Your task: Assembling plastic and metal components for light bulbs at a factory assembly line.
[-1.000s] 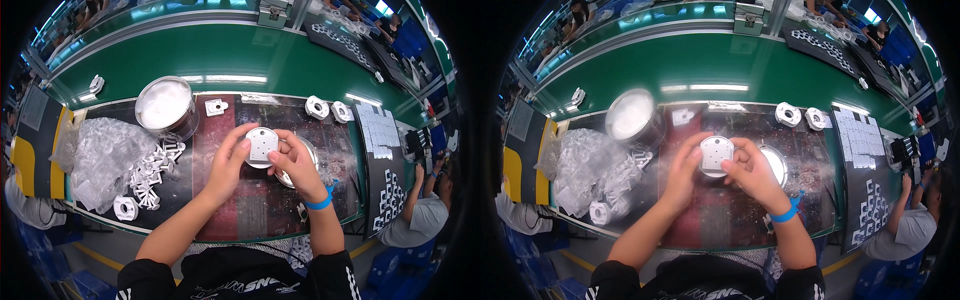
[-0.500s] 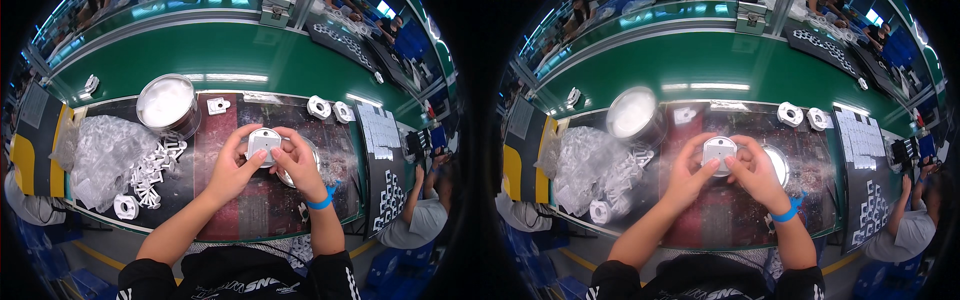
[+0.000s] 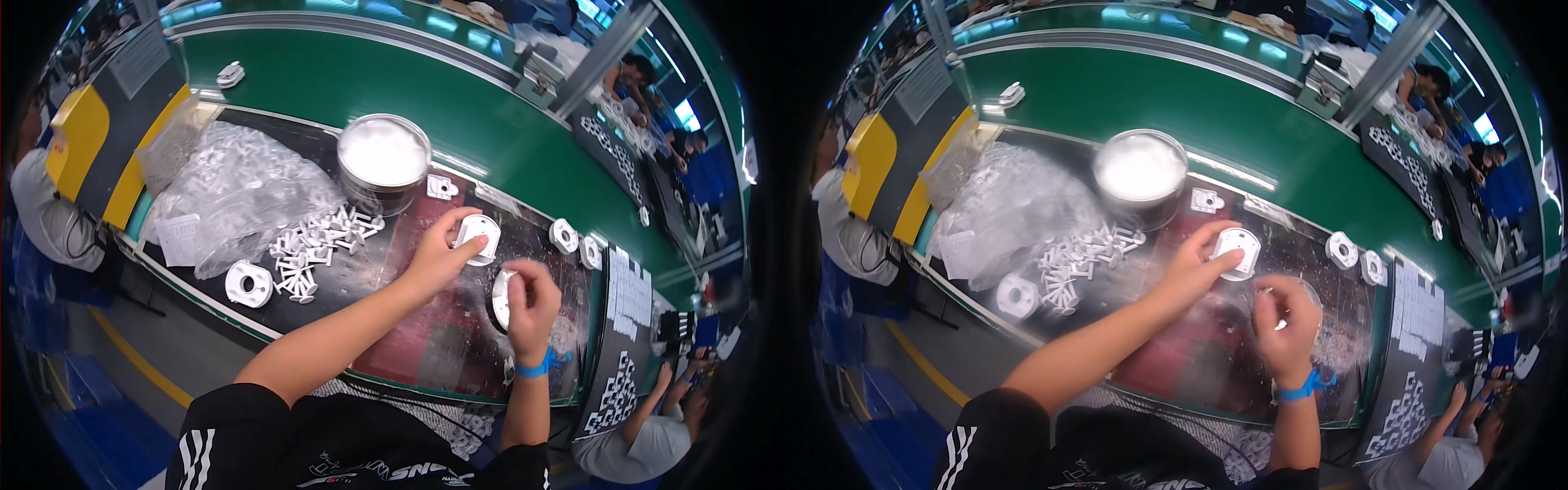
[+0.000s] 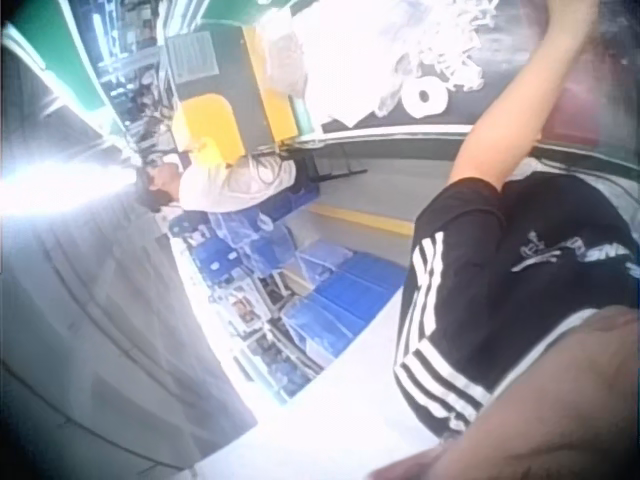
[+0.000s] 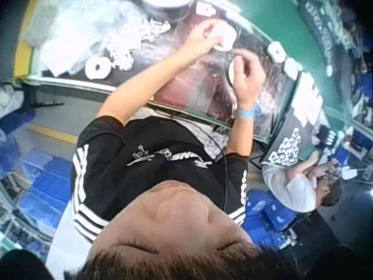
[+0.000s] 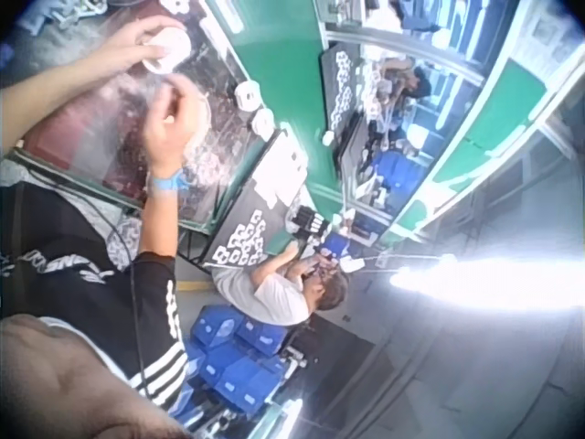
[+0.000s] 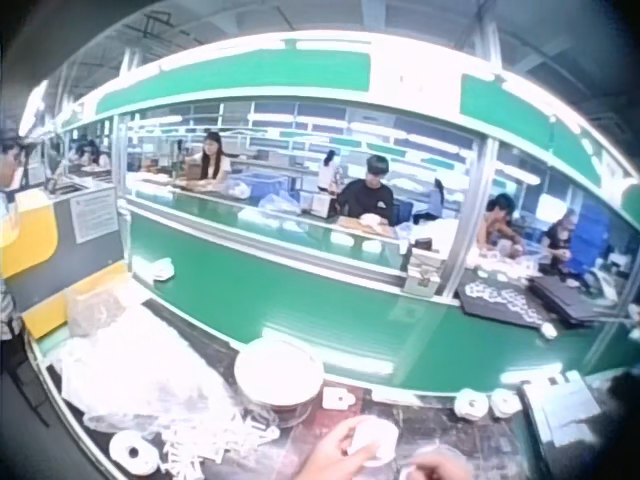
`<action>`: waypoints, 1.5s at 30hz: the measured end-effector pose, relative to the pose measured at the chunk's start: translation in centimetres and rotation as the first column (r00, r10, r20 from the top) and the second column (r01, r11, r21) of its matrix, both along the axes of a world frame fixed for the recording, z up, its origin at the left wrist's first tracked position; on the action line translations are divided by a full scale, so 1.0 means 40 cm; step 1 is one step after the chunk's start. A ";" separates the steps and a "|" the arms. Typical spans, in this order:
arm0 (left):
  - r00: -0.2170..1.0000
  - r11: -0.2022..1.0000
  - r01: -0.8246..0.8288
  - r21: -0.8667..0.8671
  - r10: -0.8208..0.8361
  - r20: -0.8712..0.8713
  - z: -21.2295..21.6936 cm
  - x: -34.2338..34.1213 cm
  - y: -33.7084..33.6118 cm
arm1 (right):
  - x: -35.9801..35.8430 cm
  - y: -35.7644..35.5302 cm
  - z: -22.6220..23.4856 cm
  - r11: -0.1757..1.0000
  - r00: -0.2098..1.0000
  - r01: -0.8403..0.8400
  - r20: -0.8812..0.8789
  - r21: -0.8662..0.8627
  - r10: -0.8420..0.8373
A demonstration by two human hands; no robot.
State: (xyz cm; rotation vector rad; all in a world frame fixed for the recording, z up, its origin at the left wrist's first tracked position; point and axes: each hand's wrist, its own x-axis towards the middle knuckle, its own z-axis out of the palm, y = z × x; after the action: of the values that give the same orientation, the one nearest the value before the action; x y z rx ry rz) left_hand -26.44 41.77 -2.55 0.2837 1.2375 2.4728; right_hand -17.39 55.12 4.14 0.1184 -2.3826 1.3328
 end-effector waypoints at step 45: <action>0.962 0.998 0.047 0.032 -0.054 0.267 -0.029 -0.007 0.009 | 0.228 0.039 -0.110 0.912 0.994 0.073 0.043 0.404 -0.099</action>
State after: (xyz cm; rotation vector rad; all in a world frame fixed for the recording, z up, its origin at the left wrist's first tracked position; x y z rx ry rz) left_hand -26.71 42.14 -3.72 -0.0151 1.0731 2.3887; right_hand -8.28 56.69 -0.26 0.0856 -2.6519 0.8008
